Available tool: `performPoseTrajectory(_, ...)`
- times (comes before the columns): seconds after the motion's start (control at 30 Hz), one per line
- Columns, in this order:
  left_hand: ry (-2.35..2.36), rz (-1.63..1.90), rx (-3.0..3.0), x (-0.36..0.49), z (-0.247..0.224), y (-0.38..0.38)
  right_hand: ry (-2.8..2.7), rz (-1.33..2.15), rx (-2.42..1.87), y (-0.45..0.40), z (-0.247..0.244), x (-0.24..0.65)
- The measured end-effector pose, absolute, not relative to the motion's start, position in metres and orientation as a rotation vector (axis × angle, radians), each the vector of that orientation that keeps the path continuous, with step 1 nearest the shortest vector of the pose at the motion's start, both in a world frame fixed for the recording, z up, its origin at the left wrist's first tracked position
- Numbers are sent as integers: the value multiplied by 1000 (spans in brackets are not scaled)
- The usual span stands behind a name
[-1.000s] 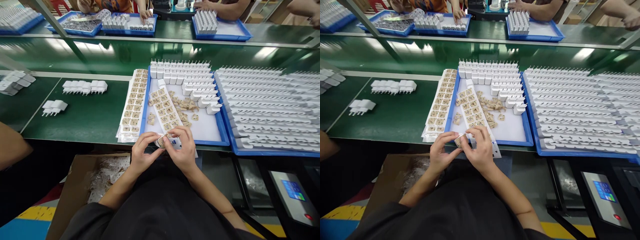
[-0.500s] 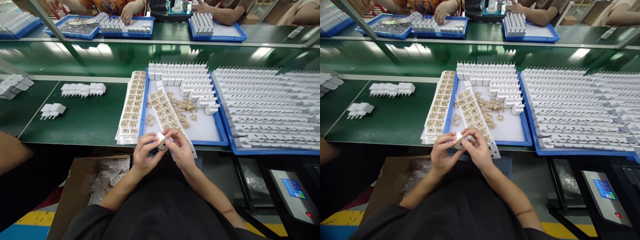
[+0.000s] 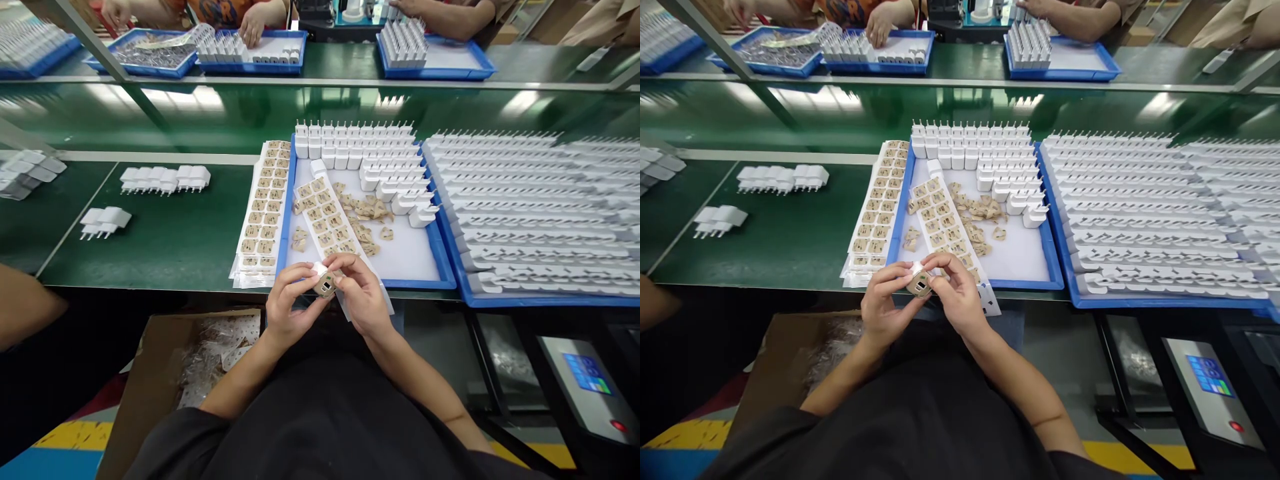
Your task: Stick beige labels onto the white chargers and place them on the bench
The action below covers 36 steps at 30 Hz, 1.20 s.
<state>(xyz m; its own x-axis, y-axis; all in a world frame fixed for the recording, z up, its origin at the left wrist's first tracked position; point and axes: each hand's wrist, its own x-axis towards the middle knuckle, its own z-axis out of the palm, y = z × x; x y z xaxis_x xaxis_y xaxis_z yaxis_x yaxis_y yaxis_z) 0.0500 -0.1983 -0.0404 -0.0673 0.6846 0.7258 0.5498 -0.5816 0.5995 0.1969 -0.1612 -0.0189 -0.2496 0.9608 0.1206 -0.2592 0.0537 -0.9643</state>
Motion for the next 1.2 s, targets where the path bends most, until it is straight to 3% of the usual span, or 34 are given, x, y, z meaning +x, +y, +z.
performPoseTrajectory(0.13,1304,1722,1968,49,-41,-200,-1508,1375,-840,-154,-13,211)
performPoseTrajectory(0.33,1395,1637,1861,47,-47,-203,-1875,743,-744,-154,1,215)
performPoseTrajectory(0.43,1434,1635,1725,42,-50,-201,-1917,743,-570,-152,0,225)
performPoseTrajectory(0.53,1499,1647,1670,33,-49,-199,-1730,742,-811,-135,-11,249)
performPoseTrajectory(0.63,1618,1645,1672,16,-46,-197,-1727,495,-1218,-108,-28,279)
performPoseTrajectory(0.8,2067,1528,1692,-64,-47,-176,-1868,125,-1400,-86,-48,300)
performPoseTrajectory(0.97,2731,1143,1485,-184,-46,-139,-1817,47,-1348,-91,-50,299)
performPoseTrajectory(1.2,2754,1325,1541,-248,-30,-123,-1834,47,-1320,-94,-52,299)
